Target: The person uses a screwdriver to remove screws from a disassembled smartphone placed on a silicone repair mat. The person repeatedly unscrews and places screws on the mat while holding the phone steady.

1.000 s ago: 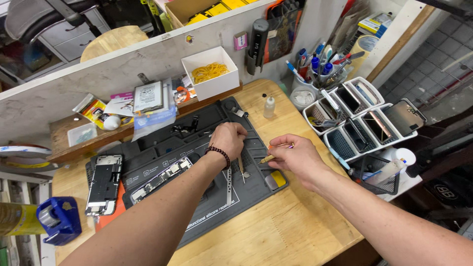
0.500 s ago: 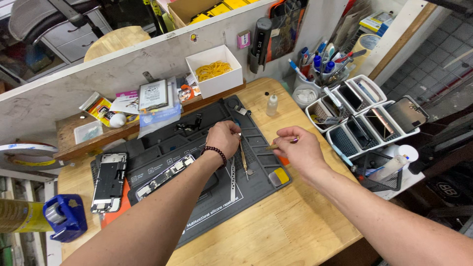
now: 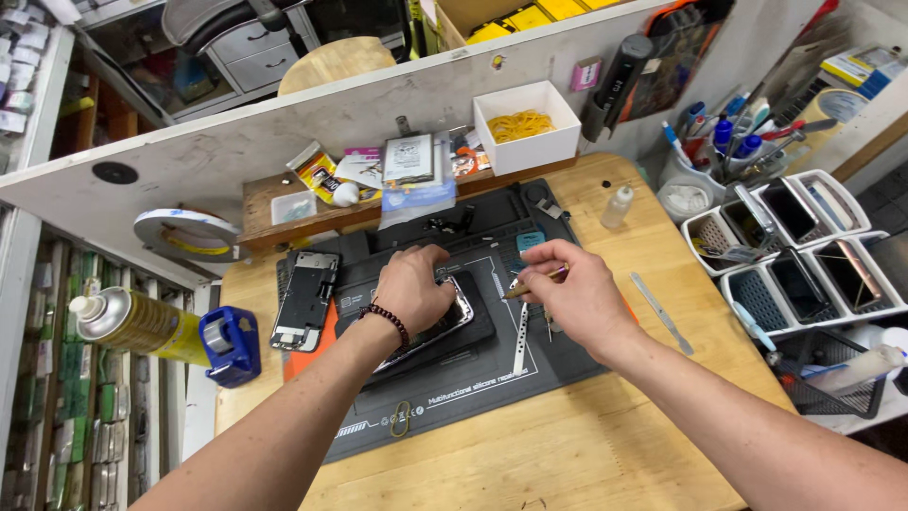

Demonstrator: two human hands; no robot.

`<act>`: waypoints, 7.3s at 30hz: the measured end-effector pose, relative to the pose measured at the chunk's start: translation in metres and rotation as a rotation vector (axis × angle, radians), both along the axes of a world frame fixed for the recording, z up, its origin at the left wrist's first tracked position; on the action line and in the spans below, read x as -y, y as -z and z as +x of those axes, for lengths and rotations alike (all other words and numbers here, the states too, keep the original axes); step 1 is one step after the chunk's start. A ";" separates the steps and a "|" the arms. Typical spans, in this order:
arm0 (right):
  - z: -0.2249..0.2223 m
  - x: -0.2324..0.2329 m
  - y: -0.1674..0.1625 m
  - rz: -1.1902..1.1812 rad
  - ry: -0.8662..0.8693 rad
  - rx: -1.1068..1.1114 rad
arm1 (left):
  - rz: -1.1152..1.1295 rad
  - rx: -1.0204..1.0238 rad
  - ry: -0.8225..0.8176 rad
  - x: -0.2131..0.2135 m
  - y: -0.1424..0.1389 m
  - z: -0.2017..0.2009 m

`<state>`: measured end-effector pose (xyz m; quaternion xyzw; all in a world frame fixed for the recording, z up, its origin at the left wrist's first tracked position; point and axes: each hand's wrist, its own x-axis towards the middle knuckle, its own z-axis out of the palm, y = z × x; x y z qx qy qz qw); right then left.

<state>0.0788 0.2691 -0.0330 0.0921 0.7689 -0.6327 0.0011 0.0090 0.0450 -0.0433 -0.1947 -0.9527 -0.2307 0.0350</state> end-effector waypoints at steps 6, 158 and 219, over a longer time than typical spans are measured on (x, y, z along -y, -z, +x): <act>0.002 0.041 -0.012 0.281 -0.117 -0.085 | -0.282 0.280 -0.016 0.019 -0.020 0.028; 0.001 -0.035 0.024 0.128 -0.061 0.134 | 0.177 0.219 -0.149 -0.001 0.006 -0.030; -0.068 -0.087 0.078 0.185 0.207 0.496 | -0.303 0.434 -0.173 0.045 -0.032 0.043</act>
